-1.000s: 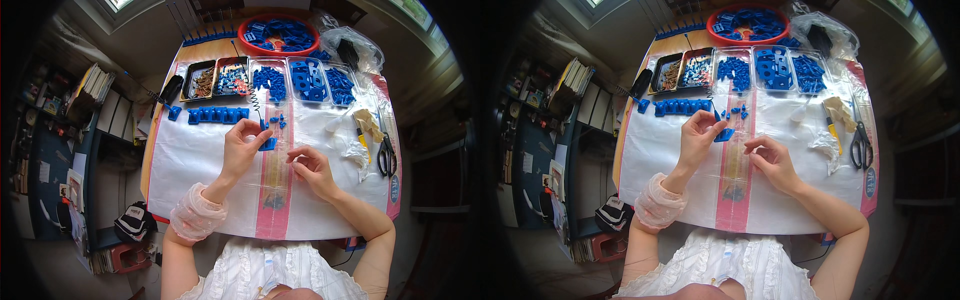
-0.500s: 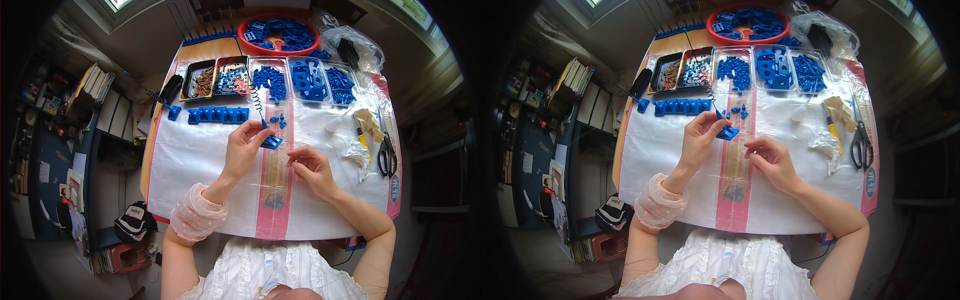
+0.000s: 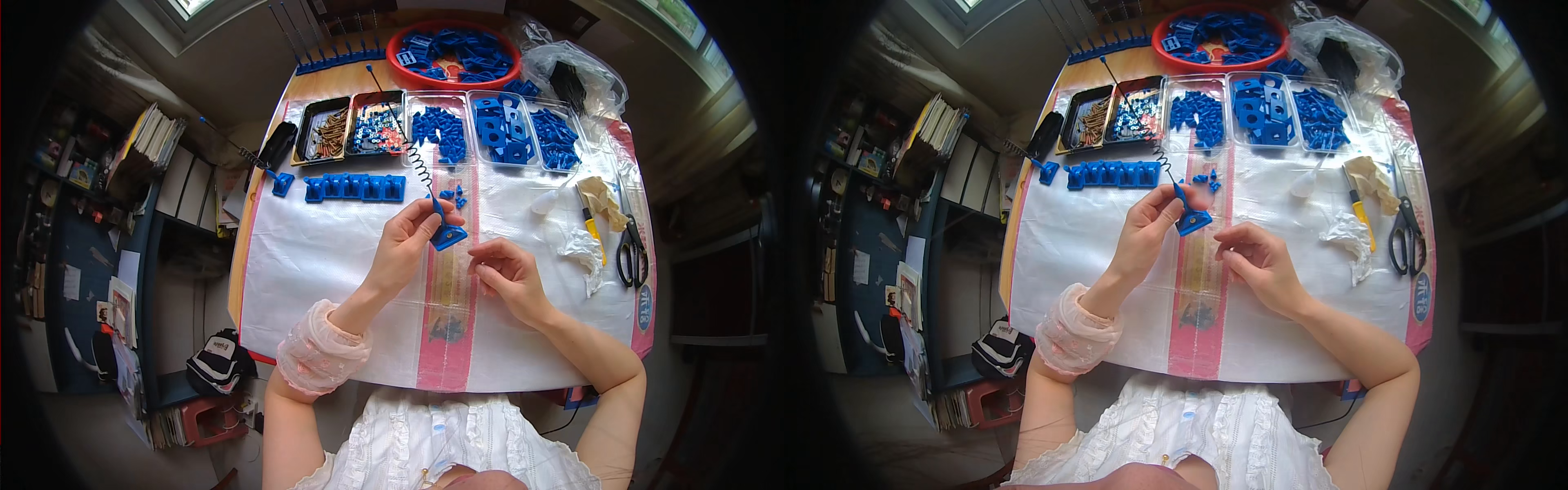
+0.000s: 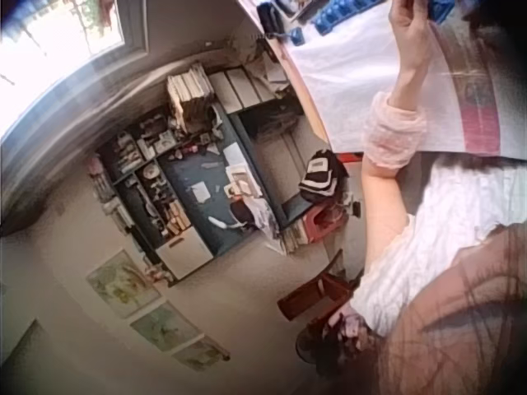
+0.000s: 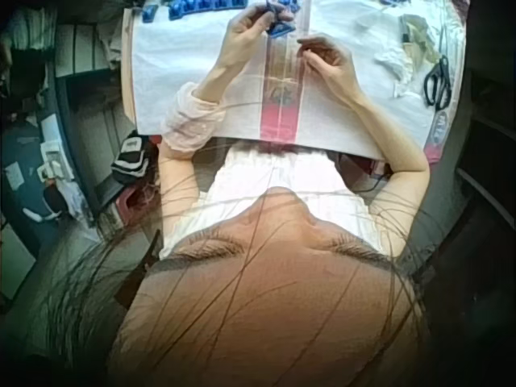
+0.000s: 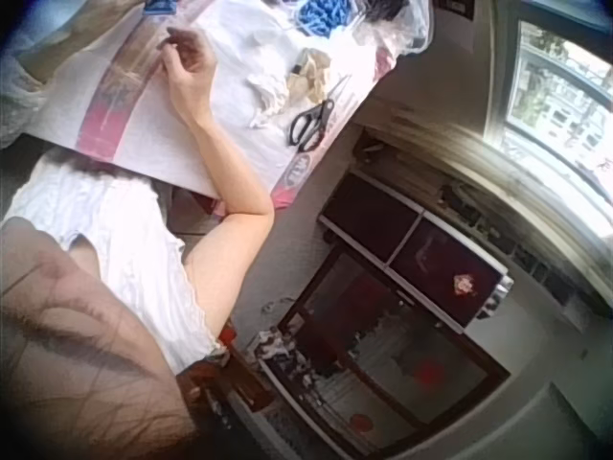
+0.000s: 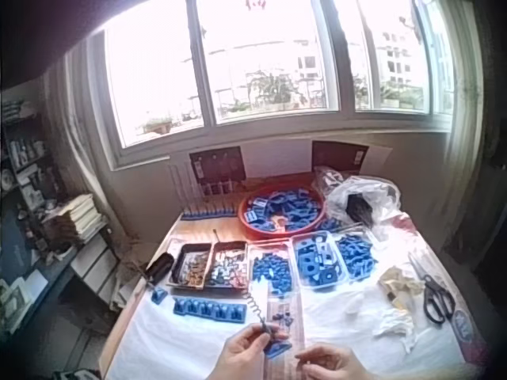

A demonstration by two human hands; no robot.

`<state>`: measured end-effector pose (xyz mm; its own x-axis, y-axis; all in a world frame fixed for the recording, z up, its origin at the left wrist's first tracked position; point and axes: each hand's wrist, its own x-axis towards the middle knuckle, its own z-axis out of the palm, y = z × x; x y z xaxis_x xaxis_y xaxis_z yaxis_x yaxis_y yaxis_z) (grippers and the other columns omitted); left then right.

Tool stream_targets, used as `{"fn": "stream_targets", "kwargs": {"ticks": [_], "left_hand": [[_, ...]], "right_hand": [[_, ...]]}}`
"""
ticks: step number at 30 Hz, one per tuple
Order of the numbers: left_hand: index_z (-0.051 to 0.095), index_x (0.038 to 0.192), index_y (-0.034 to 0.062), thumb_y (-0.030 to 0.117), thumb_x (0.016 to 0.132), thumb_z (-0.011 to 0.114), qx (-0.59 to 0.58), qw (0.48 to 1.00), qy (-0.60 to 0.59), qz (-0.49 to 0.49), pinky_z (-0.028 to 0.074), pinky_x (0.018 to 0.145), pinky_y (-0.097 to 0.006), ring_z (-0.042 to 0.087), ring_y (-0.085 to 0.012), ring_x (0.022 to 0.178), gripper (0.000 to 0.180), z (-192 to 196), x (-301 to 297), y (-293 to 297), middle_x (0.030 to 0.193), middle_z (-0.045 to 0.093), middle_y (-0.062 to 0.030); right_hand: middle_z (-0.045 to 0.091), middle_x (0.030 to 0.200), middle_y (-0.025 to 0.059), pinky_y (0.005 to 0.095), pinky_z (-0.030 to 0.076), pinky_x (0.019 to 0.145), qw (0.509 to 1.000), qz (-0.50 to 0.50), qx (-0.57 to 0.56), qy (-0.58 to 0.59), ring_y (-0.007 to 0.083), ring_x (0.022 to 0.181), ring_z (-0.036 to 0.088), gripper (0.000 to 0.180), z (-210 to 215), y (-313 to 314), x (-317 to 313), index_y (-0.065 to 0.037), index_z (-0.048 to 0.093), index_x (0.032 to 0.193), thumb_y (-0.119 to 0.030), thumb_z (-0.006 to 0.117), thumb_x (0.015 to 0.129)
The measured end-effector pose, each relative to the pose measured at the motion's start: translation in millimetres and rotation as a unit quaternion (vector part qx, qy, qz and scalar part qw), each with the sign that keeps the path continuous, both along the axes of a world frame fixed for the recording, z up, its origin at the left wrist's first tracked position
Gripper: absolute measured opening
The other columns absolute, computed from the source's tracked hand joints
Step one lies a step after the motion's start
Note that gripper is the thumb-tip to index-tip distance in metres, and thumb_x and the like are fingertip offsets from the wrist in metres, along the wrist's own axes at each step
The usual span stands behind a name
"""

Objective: Assembling small blue plastic components onto a metal spiral wire at a workstation.

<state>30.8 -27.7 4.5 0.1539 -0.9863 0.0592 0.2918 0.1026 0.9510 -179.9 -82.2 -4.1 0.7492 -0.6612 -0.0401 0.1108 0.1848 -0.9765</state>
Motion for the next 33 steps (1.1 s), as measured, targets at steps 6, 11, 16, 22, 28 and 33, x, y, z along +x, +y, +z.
{"fn": "stream_targets", "kwargs": {"ticks": [6, 11, 16, 22, 28, 33], "left_hand": [[0.058, 0.121, 0.0029, 0.015, 0.104, 0.049, 0.012, 0.999, 0.039, -0.017, 0.051, 0.095, -0.03, 0.064, -0.0155, 0.105, 0.022, -3, 4, 1, 0.106, 0.069, -0.0082], [0.056, 0.121, 0.0043, 0.017, 0.104, 0.049, 0.018, 0.991, 0.126, -0.038, 0.052, 0.098, -0.034, 0.063, -0.0176, 0.109, 0.022, -6, 4, 1, 0.102, 0.067, -0.0067], [0.054, 0.12, 0.0068, 0.019, 0.104, 0.051, 0.04, 0.985, 0.164, -0.044, 0.052, 0.101, -0.042, 0.061, -0.0223, 0.115, 0.021, -5, -3, 1, 0.104, 0.066, -0.0074], [0.056, 0.119, 0.0059, 0.016, 0.103, 0.053, 0.018, 0.992, 0.118, -0.034, 0.053, 0.096, -0.033, 0.063, -0.0185, 0.109, 0.019, -7, -9, 3, 0.11, 0.065, -0.0098], [0.057, 0.118, 0.0058, 0.018, 0.104, 0.05, 0.039, 0.989, 0.135, -0.046, 0.053, 0.097, -0.037, 0.064, -0.0215, 0.109, 0.02, -8, -10, 3, 0.105, 0.067, -0.0088], [0.057, 0.116, 0.005, 0.019, 0.104, 0.049, 0.044, 0.99, 0.131, -0.027, 0.055, 0.095, -0.037, 0.066, -0.0218, 0.107, 0.02, -11, -6, 2, 0.101, 0.068, -0.0098]], "right_hand": [[0.063, 0.102, 0.0043, 0.0205, 0.047, 0.065, 1.0, 0.001, -0.001, 0.0, 0.0068, 0.091, 0.062, 0.022, 0, 1, 2, 0.001, 0.06, 0.115, 0.004, 0.058, 0.092], [0.063, 0.101, 0.0042, 0.0203, 0.047, 0.064, 1.0, 0.0, -0.005, 0.0, 0.0071, 0.089, 0.062, 0.022, -1, 1, 2, 0.001, 0.06, 0.115, 0.004, 0.058, 0.093], [0.063, 0.098, 0.0039, 0.0191, 0.046, 0.063, 1.0, -0.01, -0.004, -0.02, 0.0059, 0.086, 0.062, 0.023, -3, 1, 1, 0.0, 0.06, 0.115, 0.004, 0.057, 0.093], [0.064, 0.097, 0.0029, 0.0216, 0.051, 0.069, 0.992, -0.037, -0.122, -0.02, 0.0042, 0.078, 0.06, 0.027, 3, 5, 1, 0.0, 0.06, 0.117, 0.007, 0.056, 0.092], [0.065, 0.099, 0.0047, 0.0199, 0.049, 0.062, 0.967, -0.085, -0.235, -0.048, 0.0046, 0.077, 0.061, 0.029, 52, -6, -11, -0.001, 0.062, 0.115, 0.009, 0.06, 0.088], [0.065, 0.087, 0.0073, 0.0215, 0.046, 0.058, 0.819, -0.228, -0.522, -0.066, 0.0083, 0.07, 0.06, 0.03, 105, -18, -44, -0.001, 0.066, 0.107, 0.013, 0.065, 0.08]]}}
